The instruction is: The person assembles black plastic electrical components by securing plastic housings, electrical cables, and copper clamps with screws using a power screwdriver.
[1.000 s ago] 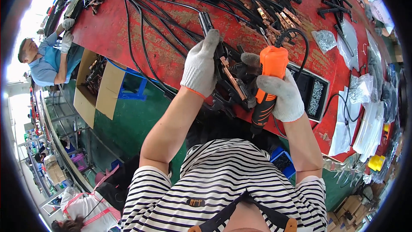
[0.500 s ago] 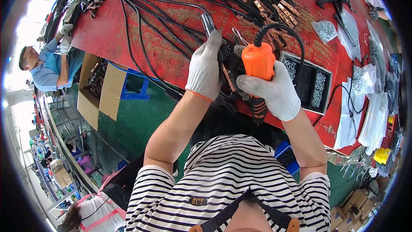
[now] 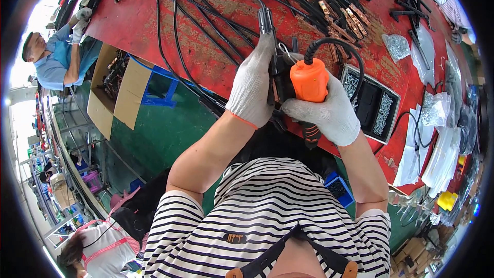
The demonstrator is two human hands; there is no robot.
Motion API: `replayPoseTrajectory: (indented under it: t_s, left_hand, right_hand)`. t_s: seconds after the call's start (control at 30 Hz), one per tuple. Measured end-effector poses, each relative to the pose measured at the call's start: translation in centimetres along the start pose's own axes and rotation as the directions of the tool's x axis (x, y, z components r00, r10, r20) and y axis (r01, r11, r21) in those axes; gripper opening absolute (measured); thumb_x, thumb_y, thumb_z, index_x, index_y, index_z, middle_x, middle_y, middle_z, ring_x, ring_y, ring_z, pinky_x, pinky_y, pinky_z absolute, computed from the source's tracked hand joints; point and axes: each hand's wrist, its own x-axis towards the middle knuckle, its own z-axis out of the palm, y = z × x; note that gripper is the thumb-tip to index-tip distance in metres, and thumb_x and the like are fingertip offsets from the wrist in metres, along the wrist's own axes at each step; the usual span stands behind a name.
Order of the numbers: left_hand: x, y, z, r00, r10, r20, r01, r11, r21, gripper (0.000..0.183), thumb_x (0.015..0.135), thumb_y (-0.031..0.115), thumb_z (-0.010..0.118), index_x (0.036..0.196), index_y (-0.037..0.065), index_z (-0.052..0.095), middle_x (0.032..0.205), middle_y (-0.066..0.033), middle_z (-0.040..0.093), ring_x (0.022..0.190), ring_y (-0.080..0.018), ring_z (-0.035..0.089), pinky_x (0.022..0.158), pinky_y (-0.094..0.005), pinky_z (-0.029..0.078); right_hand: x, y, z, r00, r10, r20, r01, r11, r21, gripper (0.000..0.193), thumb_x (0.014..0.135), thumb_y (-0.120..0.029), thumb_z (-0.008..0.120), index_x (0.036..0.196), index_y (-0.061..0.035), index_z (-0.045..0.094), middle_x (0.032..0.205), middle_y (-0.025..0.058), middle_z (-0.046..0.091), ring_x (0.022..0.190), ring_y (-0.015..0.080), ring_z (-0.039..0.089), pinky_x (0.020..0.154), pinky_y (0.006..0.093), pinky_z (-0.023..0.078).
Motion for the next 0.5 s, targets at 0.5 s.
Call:
replayPoseTrajectory:
  t_s: [0.5]
  left_hand:
    - [-0.1,1.7,-2.3,0.933,0.300,0.197,-0.340,0.565,0.752,0.055,0.096,0.049,0.064,0.127,0.005,0.057,0.099,-0.0134,0.073,0.085,-0.0252,0.072,0.072,-0.0398,0.056]
  right_hand:
    - [1.3,-1.0,-1.2,0.980,-0.007,-0.198,0.050,0.976,0.214,0.061,0.086,-0.010,0.076,0.142,-0.0003,0.057,0.115,0.0067,0.068,0.087,0.0110,0.066,0.078,0.0276,0.055]
